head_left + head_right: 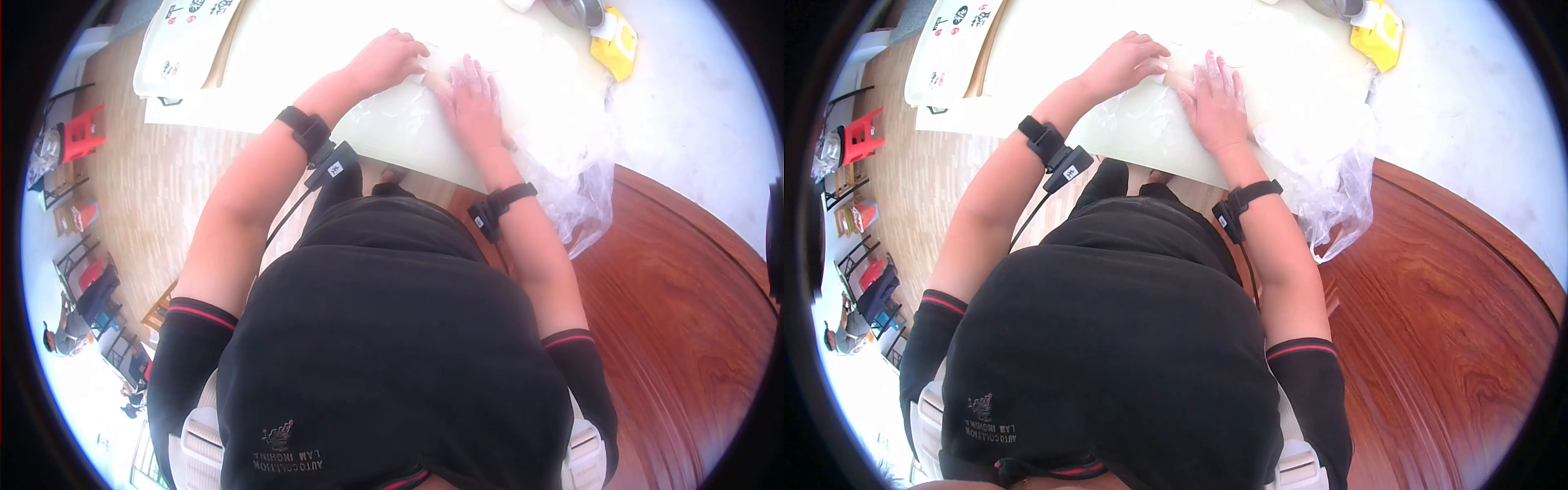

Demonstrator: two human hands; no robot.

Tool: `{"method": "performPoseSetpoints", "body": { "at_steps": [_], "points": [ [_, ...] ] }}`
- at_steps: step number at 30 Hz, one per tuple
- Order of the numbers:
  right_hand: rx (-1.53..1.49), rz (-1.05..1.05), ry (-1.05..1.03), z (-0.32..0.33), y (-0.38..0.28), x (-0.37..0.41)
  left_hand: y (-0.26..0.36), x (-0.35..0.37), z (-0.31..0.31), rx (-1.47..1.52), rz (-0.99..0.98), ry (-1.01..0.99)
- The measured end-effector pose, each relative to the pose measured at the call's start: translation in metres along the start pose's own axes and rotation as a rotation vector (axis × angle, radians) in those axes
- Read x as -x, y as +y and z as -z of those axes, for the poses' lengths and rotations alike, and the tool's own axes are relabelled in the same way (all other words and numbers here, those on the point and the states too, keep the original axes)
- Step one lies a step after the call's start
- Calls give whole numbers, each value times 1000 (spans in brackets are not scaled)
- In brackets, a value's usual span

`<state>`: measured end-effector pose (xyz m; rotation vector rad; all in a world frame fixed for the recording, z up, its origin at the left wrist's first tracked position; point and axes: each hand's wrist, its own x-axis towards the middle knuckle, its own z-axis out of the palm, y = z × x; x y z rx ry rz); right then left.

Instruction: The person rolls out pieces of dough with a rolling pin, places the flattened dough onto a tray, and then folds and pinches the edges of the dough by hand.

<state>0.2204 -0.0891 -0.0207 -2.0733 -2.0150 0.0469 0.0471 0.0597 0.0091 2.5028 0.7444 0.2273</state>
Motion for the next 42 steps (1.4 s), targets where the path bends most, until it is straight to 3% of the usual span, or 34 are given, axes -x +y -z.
{"method": "performPoseSetpoints", "body": {
  "at_steps": [2,9,26,30,33,35,42],
  "points": [
    [-46,21,-13,3,-6,10,4,10,3,180,47,40],
    [-133,24,63,3,-21,24,8,34,4,230,-23,35],
    [-301,2,11,4,-20,15,5,39,-4,58,-195,173],
    [-286,12,37,2,-18,16,11,48,4,5,-165,90],
    [-286,20,37,3,-18,14,9,55,-3,-5,-187,138],
    [-291,14,26,4,-18,14,9,55,-9,1,-192,329],
    [-305,46,60,2,-15,12,-3,54,-9,-31,-322,287]
  ]
}}
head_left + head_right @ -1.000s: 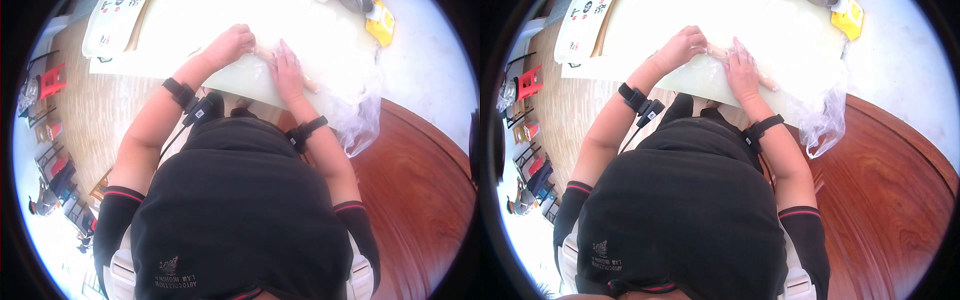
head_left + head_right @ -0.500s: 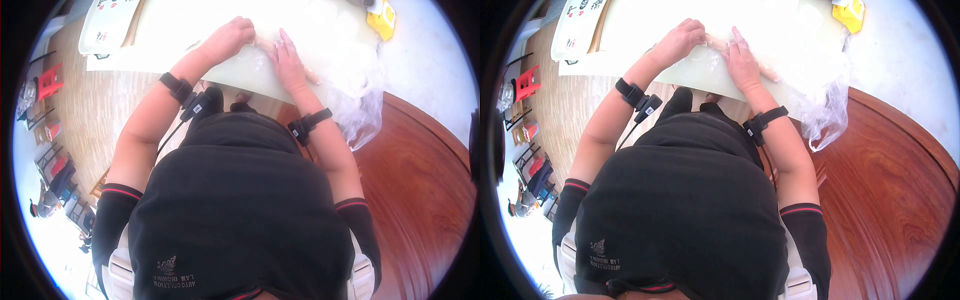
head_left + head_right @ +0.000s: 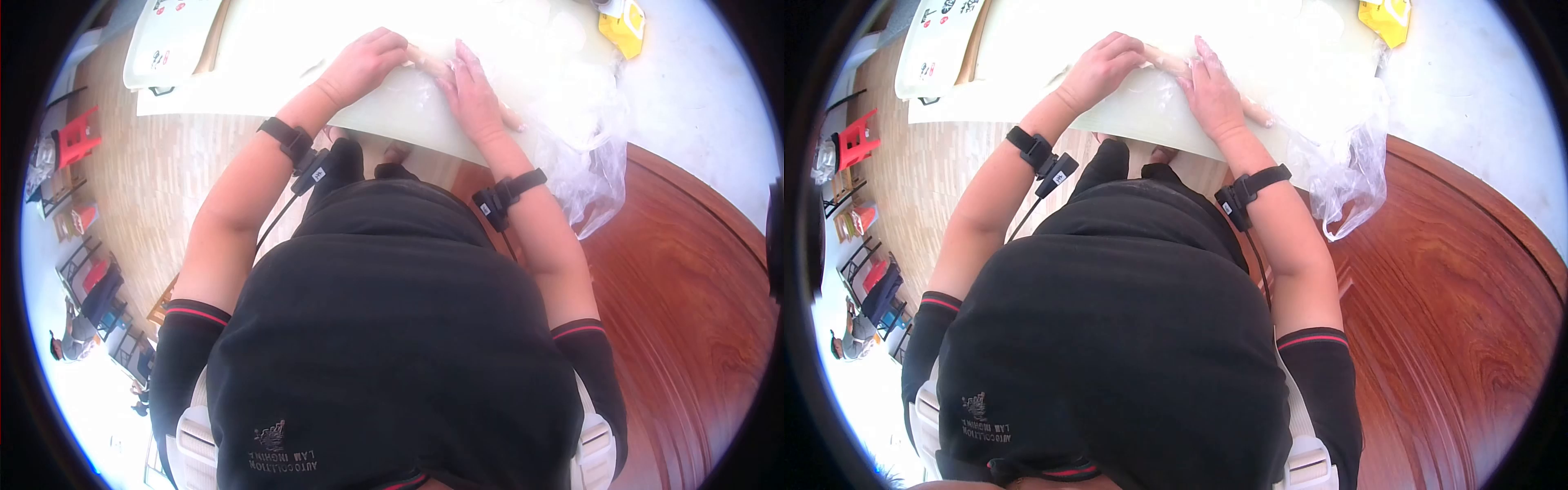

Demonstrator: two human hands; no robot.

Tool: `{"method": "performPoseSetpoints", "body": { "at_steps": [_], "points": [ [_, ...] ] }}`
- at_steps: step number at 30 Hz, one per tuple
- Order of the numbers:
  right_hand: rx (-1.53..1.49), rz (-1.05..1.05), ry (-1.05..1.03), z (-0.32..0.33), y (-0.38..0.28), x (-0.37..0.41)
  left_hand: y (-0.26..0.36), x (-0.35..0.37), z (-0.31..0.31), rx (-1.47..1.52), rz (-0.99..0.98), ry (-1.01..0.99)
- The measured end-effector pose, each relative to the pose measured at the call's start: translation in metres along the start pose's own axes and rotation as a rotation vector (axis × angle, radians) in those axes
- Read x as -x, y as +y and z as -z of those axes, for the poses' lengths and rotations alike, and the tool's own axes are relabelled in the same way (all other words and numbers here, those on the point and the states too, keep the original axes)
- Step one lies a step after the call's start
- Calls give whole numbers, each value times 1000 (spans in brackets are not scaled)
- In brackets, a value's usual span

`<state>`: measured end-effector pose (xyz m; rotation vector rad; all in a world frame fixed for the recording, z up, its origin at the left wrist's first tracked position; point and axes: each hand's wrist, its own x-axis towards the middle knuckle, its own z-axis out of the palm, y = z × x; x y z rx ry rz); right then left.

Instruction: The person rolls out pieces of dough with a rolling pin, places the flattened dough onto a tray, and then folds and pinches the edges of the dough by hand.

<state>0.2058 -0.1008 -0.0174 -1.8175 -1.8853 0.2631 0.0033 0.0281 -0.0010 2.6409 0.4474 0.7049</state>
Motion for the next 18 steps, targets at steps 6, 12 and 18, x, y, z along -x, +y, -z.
{"method": "performPoseSetpoints", "body": {
  "at_steps": [6,12,18],
  "points": [
    [-17,-17,-46,1,5,-4,4,21,4,-57,-37,-14],
    [-14,27,-17,4,5,-8,8,25,-4,-94,-53,63],
    [107,-154,-119,5,8,-10,13,35,-15,-59,3,53]
  ]
}}
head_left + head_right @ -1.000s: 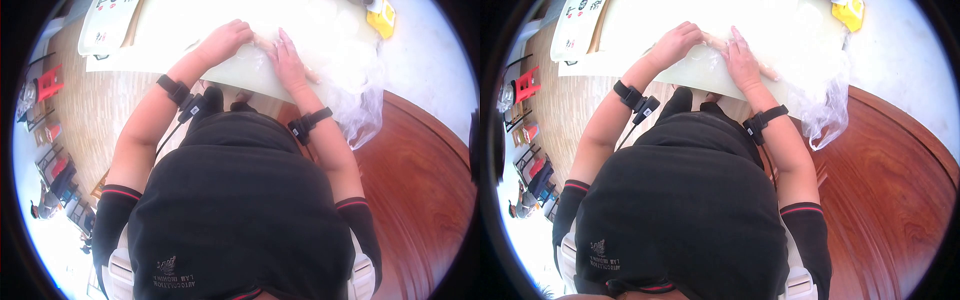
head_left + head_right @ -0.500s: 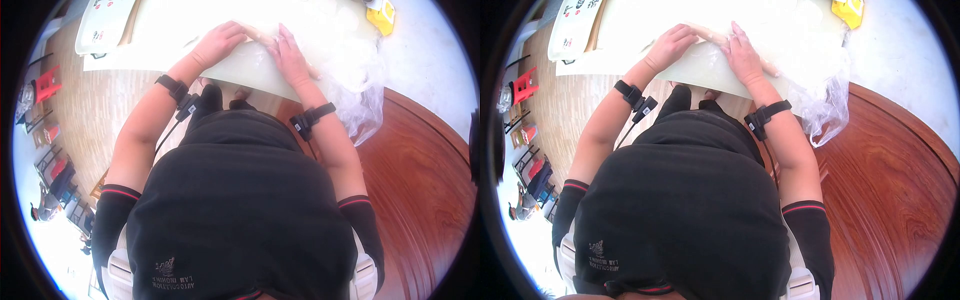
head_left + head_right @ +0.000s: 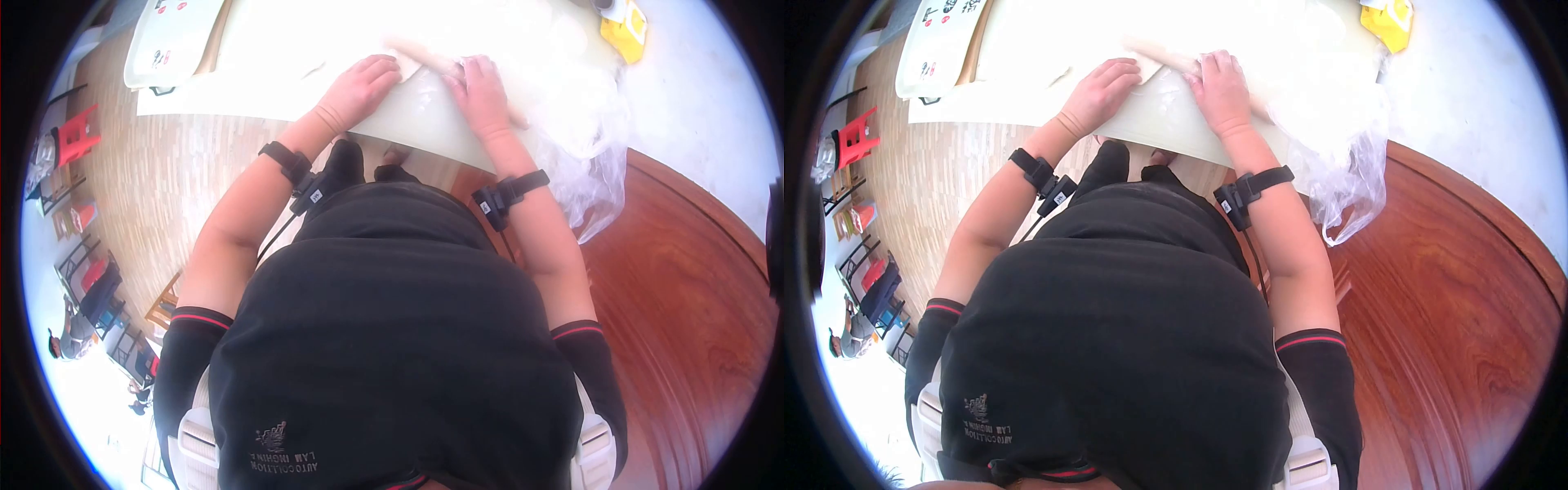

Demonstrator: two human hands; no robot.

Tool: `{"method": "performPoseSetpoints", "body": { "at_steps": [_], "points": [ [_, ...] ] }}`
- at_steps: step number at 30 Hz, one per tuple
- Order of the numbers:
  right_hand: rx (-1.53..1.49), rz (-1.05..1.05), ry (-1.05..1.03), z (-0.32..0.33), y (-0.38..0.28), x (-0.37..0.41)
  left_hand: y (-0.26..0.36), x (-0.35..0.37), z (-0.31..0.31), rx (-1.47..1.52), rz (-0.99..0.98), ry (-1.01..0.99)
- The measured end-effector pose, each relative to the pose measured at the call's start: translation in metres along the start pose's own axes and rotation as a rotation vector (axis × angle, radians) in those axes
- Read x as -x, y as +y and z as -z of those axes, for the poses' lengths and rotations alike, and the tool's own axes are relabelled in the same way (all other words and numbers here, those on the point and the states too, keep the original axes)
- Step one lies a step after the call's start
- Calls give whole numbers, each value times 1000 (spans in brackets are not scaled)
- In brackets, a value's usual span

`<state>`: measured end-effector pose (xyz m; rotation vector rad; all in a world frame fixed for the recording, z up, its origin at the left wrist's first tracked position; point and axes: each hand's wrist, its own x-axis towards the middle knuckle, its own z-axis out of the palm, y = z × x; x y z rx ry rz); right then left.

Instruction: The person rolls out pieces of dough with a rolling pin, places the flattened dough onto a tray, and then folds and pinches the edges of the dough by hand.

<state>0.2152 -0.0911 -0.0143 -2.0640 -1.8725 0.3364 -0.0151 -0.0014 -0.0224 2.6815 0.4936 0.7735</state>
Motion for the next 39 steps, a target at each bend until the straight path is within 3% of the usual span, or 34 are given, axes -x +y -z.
{"method": "performPoseSetpoints", "body": {
  "at_steps": [12,14,18,20,24,26,30,32,39],
  "points": [
    [-38,125,62,2,5,-7,8,-2,-6,87,166,26],
    [-290,-18,23,6,5,-10,5,-1,-8,63,132,-18],
    [-348,9,107,19,8,-16,11,-11,-12,27,163,-43],
    [-438,-105,73,27,5,-15,18,-17,-12,139,301,60],
    [-443,-141,62,25,6,0,12,-11,4,41,251,30],
    [-419,-128,31,19,3,10,7,-1,5,-9,93,-52],
    [-359,-57,7,16,-15,21,18,6,-5,-49,119,-95],
    [-306,-36,-4,15,-14,23,30,1,-12,-42,237,-119],
    [-158,-8,-68,26,-20,26,22,15,-6,-77,212,-208]
  ]
}}
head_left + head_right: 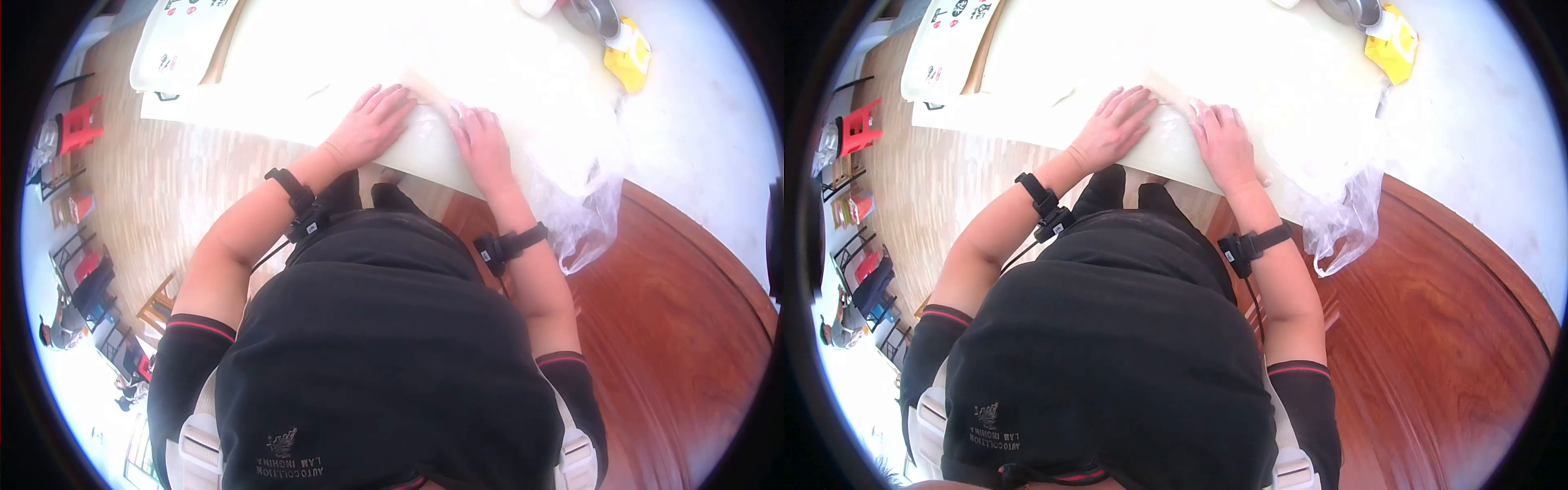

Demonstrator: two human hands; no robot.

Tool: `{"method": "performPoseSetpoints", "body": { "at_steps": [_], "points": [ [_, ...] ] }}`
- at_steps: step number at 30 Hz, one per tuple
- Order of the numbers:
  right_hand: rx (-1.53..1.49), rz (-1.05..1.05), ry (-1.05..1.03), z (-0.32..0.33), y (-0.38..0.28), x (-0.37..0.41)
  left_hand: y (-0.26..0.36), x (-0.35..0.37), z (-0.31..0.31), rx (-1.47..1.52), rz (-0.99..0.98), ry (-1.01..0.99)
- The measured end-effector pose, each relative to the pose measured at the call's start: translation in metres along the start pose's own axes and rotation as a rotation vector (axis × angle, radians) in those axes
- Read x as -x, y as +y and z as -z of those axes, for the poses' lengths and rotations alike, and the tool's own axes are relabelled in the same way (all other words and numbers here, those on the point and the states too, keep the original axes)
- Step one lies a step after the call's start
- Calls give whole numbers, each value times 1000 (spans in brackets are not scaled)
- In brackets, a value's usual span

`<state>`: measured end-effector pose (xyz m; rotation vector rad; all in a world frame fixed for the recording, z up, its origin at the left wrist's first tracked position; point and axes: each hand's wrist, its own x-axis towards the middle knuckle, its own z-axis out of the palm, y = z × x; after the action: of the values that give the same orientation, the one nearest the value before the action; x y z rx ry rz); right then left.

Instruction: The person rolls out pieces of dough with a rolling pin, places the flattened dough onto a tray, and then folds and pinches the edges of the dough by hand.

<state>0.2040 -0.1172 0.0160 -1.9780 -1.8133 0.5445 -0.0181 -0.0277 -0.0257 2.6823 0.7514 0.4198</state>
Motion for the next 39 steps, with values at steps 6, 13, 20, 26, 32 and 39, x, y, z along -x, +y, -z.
{"method": "performPoseSetpoints", "body": {
  "at_steps": [6,13,20,26,32,39],
  "points": [
    [153,104,201,-25,-1,1,1,3,-4,-54,-58,-8],
    [401,56,184,-38,12,-52,0,4,0,-40,-52,-10],
    [204,65,115,-45,-7,-21,-3,6,-7,-16,-60,23],
    [466,39,202,-43,-9,-34,-5,8,-9,-14,-71,58],
    [306,49,75,-56,-24,-2,-5,10,-16,-30,-45,108],
    [439,-46,111,-45,-8,-39,-6,13,-18,-25,-32,139]
  ]
}}
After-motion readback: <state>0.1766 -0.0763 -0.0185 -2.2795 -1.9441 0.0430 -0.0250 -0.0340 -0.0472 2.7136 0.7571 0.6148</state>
